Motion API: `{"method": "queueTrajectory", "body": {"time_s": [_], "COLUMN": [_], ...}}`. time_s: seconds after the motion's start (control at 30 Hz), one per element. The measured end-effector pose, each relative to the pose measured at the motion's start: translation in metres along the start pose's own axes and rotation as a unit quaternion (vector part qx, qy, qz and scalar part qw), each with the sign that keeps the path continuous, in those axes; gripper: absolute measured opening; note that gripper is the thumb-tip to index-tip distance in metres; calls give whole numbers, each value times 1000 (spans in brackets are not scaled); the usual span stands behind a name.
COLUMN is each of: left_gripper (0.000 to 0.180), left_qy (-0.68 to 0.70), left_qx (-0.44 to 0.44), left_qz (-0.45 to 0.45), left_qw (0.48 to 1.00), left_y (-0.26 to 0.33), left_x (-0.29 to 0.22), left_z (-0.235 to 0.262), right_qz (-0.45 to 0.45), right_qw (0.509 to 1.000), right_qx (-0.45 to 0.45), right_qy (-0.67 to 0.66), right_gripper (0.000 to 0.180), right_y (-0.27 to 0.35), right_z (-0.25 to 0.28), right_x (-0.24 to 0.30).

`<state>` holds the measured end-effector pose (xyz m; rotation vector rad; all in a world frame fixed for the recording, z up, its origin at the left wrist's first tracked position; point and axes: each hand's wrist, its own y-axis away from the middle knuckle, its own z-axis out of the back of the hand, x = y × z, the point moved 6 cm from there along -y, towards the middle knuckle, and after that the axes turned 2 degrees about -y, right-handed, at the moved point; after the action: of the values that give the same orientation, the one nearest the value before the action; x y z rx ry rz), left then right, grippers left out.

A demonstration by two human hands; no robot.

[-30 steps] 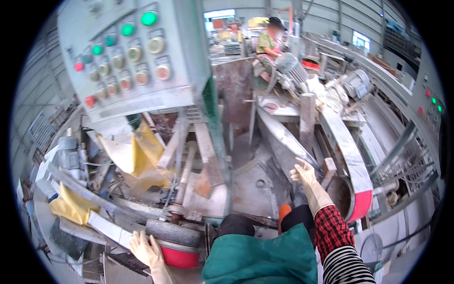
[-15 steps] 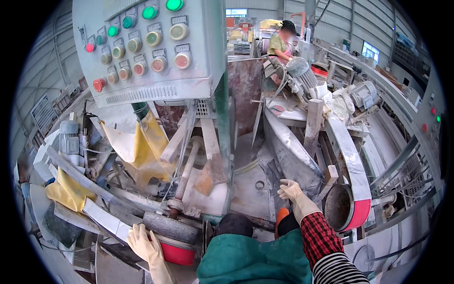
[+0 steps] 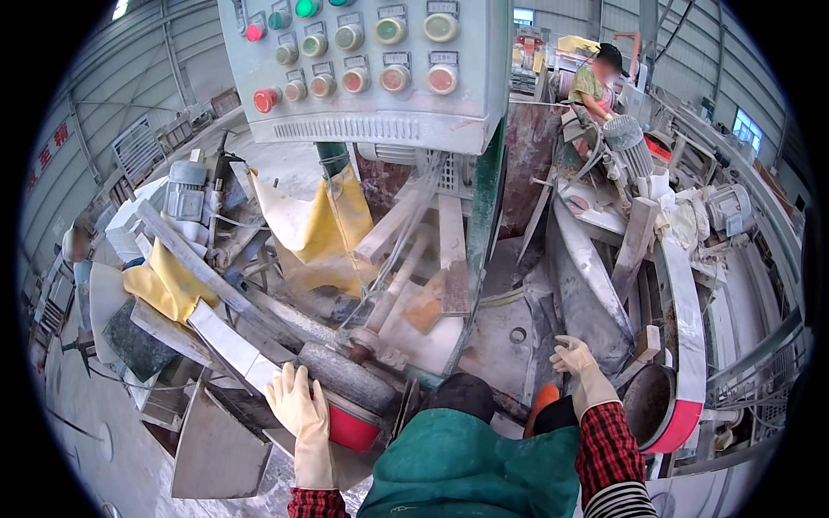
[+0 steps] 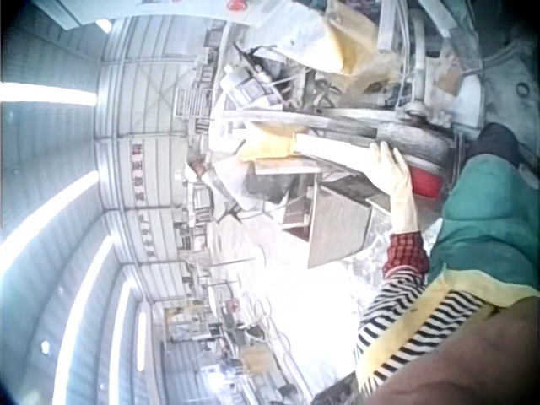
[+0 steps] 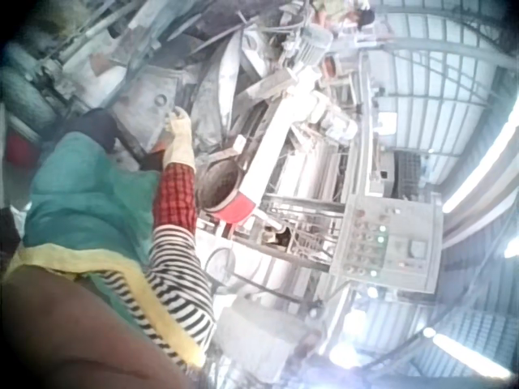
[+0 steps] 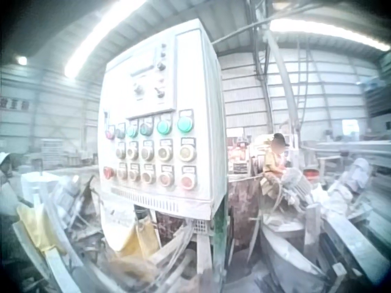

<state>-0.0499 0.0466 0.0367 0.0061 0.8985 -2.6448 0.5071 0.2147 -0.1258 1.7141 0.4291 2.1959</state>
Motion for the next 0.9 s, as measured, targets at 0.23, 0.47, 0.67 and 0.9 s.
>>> {"method": "queueTrajectory", "body": {"time_s": [0.23,0.47,0.67,0.9], "left_gripper": [35,43,55,50], "left_qy": [-4,26,17,82], "left_qx": [11,108,87,111], "left_qz": [-3,41,124,106], "left_qw": [1000,993,988,985], "left_y": [4,-2,-6,3], "left_x": [-7,8,31,37], "left_z": [3,-3,-17,-29], "right_qz": [-17,-17,-18,0], "right_qw": [1000,1000,1000,1000], "right_qx": [4,18,14,24], "right_qy": [13,18,12,-4], "right_gripper": [46,46,45,45], "right_y": [-4,-3,-4,2], "right_z": [1,-1,-2,-4], "right_x": [-6,-9,-9,0]}}
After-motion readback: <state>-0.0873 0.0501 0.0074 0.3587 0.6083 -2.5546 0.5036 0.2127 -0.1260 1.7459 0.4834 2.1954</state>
